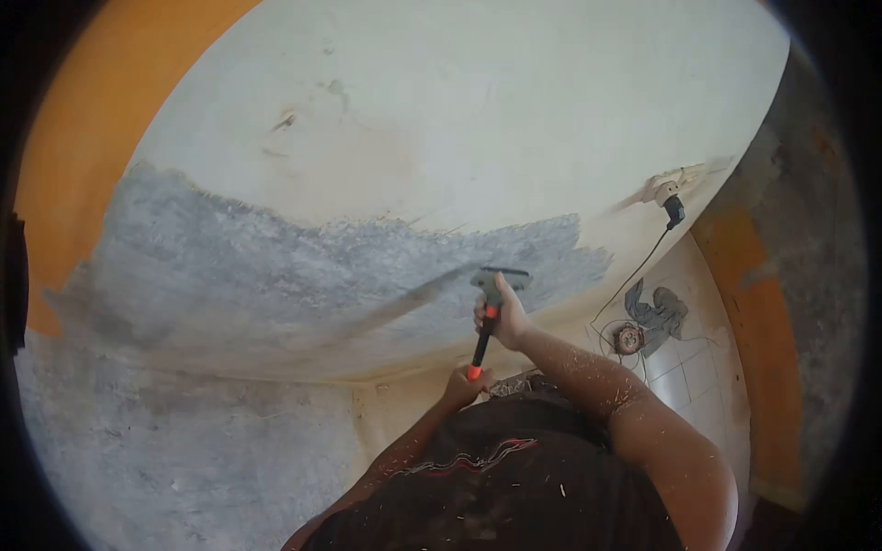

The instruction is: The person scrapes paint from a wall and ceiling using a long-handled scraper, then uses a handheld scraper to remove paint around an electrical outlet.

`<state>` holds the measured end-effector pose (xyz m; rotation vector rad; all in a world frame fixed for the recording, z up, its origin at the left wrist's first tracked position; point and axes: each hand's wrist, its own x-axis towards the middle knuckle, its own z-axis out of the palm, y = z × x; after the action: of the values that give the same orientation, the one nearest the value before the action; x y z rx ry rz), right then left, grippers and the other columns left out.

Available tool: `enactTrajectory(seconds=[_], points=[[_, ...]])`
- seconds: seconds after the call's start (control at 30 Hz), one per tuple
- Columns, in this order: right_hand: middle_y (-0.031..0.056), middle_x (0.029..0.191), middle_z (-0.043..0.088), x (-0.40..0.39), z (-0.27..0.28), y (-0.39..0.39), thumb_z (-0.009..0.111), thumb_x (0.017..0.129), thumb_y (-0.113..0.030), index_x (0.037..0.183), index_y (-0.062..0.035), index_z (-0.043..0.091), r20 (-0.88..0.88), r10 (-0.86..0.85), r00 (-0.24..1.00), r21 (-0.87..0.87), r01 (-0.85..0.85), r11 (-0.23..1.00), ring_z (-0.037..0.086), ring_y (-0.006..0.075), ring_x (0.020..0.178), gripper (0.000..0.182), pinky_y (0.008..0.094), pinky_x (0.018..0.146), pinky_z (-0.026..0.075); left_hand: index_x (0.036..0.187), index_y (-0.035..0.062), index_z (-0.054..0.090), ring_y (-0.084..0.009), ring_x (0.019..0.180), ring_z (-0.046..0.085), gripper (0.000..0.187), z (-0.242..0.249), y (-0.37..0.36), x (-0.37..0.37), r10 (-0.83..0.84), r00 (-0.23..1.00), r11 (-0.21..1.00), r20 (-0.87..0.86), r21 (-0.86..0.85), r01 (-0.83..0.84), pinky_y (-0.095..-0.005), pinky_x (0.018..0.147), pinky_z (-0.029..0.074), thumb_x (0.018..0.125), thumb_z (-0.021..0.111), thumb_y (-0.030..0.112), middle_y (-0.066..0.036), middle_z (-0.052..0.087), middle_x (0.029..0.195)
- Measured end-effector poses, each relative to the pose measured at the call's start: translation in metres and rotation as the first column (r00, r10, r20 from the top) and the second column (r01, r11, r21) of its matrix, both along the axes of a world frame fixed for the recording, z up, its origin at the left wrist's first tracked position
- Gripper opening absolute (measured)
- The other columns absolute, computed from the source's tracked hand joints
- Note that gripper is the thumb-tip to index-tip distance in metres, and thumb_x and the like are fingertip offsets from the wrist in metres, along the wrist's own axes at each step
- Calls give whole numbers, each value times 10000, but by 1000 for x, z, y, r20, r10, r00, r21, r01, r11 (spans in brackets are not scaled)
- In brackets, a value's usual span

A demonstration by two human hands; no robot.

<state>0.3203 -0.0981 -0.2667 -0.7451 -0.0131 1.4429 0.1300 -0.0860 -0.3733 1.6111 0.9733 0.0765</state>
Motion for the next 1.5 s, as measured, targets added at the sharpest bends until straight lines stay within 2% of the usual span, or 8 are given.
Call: enactTrajectory(seconds=[0.13,0.3,0.57,0.67,1.07,1.1,1.2,1.5], points=[[-20,424,293,-3,-39,-20,391,807,-672,606,-136,392,-117,-66,991,-195,42,980,313,138,355,573,325,419,333,676,50,569,-98,507,506,343,-18,-25,14,-126,989,968,79,-208,140,-267,479,397,791,645,365,-19,527,544],[-21,446,323,32,37,20,463,811,-621,594,-146,360,428,-154,891,-137,232,963,329,111,345,532,277,350,317,501,63,485,-106,401,455,496,30,10,80,-41,997,963,-66,-267,22,-303,413,339,827,570,427,5,447,440],[-29,439,310,26,-9,-10,443,825,-612,586,-156,348,331,-53,942,-319,165,933,335,96,327,524,268,335,315,547,22,515,-174,443,518,487,-22,-39,58,-144,985,990,96,17,143,-354,455,369,843,541,408,-51,499,459],[-34,440,294,31,24,12,445,830,-602,583,-157,338,478,-96,873,-171,199,965,325,95,322,520,269,331,307,575,17,523,-161,469,527,450,20,-16,81,-84,992,978,-98,-199,63,-353,473,378,847,545,375,-56,508,476],[-40,444,289,32,17,8,442,854,-559,610,-144,346,422,-59,905,-150,134,980,323,95,313,491,276,304,315,589,21,539,-165,453,505,414,-24,-29,71,-94,995,995,-41,26,95,-347,452,375,837,548,352,-48,490,467],[-44,453,279,36,43,17,430,867,-545,598,-145,339,495,-32,868,-198,148,969,318,88,323,490,260,314,300,598,15,548,-154,457,492,394,8,-18,86,17,999,986,-40,-164,-23,-347,459,375,830,563,334,-46,486,468],[-48,454,278,43,73,24,434,864,-548,595,-147,343,430,-82,899,-31,105,994,313,81,336,492,245,325,282,594,8,530,-134,471,481,390,54,8,100,-13,997,999,71,-28,15,-344,465,364,834,558,315,-44,473,473],[0,429,306,22,25,13,406,832,-628,547,-159,325,491,-3,871,-267,154,951,312,127,311,554,289,319,276,593,11,507,-147,467,458,400,-11,-37,72,10,1000,973,7,-230,-8,-368,474,358,840,544,324,-49,462,478]])
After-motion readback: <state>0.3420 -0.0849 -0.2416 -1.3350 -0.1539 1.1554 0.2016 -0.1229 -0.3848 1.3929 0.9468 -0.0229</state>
